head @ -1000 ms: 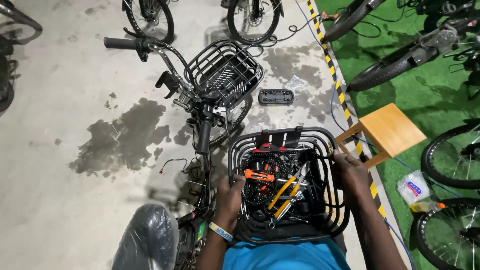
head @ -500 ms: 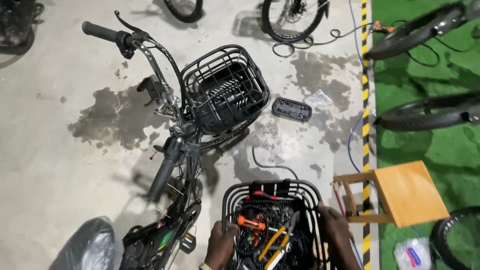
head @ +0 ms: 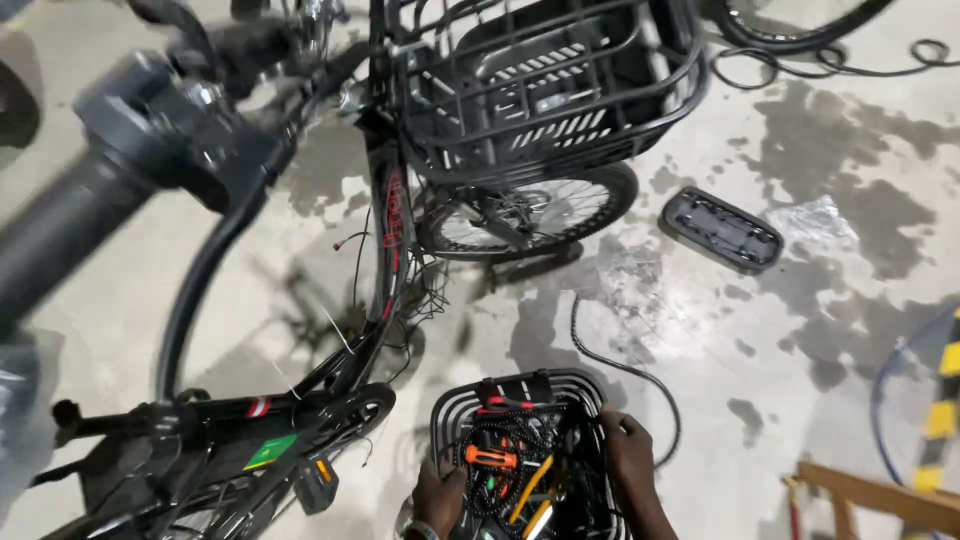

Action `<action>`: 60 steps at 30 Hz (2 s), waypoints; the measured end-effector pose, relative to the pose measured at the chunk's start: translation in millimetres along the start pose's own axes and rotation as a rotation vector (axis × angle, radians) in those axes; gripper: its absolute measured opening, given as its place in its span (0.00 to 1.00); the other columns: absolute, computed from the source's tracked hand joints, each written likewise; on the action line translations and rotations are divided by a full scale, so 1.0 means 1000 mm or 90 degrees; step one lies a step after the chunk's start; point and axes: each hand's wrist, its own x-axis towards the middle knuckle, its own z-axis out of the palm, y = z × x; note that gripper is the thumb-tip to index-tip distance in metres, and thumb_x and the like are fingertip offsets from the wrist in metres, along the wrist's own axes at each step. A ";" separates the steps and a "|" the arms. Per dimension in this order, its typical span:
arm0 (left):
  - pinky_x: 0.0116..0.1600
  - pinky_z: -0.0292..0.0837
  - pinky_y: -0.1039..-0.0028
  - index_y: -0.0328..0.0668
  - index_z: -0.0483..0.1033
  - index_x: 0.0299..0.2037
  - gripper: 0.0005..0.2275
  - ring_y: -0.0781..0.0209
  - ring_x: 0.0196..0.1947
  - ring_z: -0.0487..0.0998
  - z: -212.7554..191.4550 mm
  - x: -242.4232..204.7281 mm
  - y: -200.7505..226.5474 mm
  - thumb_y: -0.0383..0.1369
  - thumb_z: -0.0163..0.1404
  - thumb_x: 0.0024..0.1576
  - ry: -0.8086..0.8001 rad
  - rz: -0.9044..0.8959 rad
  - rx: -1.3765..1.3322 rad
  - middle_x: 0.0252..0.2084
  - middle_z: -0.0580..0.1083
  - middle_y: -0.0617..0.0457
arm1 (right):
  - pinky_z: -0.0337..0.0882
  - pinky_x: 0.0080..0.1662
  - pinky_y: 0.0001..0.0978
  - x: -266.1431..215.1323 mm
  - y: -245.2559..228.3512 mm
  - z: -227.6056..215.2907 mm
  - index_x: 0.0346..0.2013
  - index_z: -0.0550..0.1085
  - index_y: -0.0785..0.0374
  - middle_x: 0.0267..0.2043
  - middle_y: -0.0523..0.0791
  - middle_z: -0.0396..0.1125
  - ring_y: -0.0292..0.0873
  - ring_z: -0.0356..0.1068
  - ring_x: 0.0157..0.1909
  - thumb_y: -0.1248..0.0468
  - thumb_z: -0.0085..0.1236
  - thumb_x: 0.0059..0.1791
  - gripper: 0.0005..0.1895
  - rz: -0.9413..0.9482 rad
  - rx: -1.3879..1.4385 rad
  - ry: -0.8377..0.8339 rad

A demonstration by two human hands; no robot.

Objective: The person organizes and secures the wiring on the front fork of a black electric bicycle. They route the cables along the frame and use zip ties to fasten them in place.

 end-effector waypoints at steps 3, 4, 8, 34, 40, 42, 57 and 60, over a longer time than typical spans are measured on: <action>0.40 0.76 0.70 0.36 0.55 0.59 0.29 0.57 0.36 0.75 0.022 0.056 -0.018 0.37 0.54 0.51 -0.062 -0.106 0.019 0.42 0.73 0.47 | 0.65 0.36 0.36 0.111 0.077 0.047 0.29 0.75 0.77 0.26 0.50 0.67 0.45 0.62 0.31 0.50 0.47 0.46 0.27 -0.148 -0.083 -0.069; 0.40 0.76 0.70 0.36 0.55 0.59 0.29 0.57 0.36 0.75 0.048 0.091 -0.072 0.37 0.54 0.51 -0.065 -0.118 0.015 0.42 0.73 0.47 | 0.65 0.36 0.36 0.104 0.078 0.050 0.29 0.75 0.77 0.26 0.50 0.67 0.45 0.62 0.31 0.50 0.47 0.46 0.27 -0.142 -0.094 -0.072; 0.30 0.71 0.71 0.37 0.64 0.32 0.11 0.59 0.22 0.69 0.060 0.163 -0.111 0.33 0.52 0.45 0.001 0.022 0.026 0.24 0.68 0.53 | 0.67 0.46 0.41 0.106 0.054 0.111 0.42 0.72 0.68 0.38 0.53 0.71 0.52 0.70 0.41 0.43 0.40 0.49 0.29 -0.127 -0.317 -0.107; 0.60 0.67 0.66 0.35 0.76 0.48 0.23 0.54 0.55 0.73 0.085 0.221 -0.050 0.43 0.40 0.48 -0.043 0.171 0.428 0.51 0.76 0.48 | 0.75 0.27 0.52 0.284 0.078 0.176 0.49 0.72 0.72 0.35 0.61 0.73 0.59 0.76 0.30 0.43 0.53 0.45 0.34 -0.197 -0.760 -0.285; 0.54 0.69 0.63 0.37 0.76 0.47 0.21 0.52 0.48 0.75 0.056 0.219 -0.021 0.40 0.44 0.47 -0.051 0.257 0.518 0.47 0.76 0.47 | 0.68 0.21 0.44 0.456 0.084 0.193 0.41 0.72 0.73 0.24 0.56 0.69 0.50 0.67 0.16 0.47 0.56 0.44 0.28 -0.279 -0.389 -0.089; 0.50 0.70 0.62 0.38 0.77 0.47 0.20 0.51 0.45 0.76 0.041 0.219 -0.011 0.38 0.46 0.47 -0.057 0.287 0.561 0.46 0.77 0.46 | 0.70 0.47 0.53 0.502 0.116 0.184 0.66 0.51 0.79 0.49 0.64 0.68 0.59 0.71 0.49 0.39 0.57 0.42 0.55 -0.300 -0.459 -0.098; 0.47 0.75 0.52 0.57 0.70 0.55 0.24 0.49 0.47 0.77 0.027 0.247 0.100 0.54 0.48 0.51 -0.002 0.506 0.725 0.45 0.76 0.51 | 0.75 0.48 0.46 0.494 0.130 0.191 0.45 0.78 0.65 0.41 0.52 0.76 0.52 0.76 0.47 0.54 0.57 0.43 0.21 -0.313 -0.708 -0.040; 0.53 0.72 0.53 0.39 0.72 0.53 0.22 0.42 0.52 0.74 -0.001 0.181 0.114 0.45 0.47 0.54 -0.062 0.524 0.668 0.47 0.75 0.42 | 0.74 0.46 0.43 0.416 0.030 0.207 0.35 0.82 0.63 0.35 0.54 0.76 0.53 0.77 0.43 0.63 0.62 0.40 0.11 -0.350 -0.680 -0.002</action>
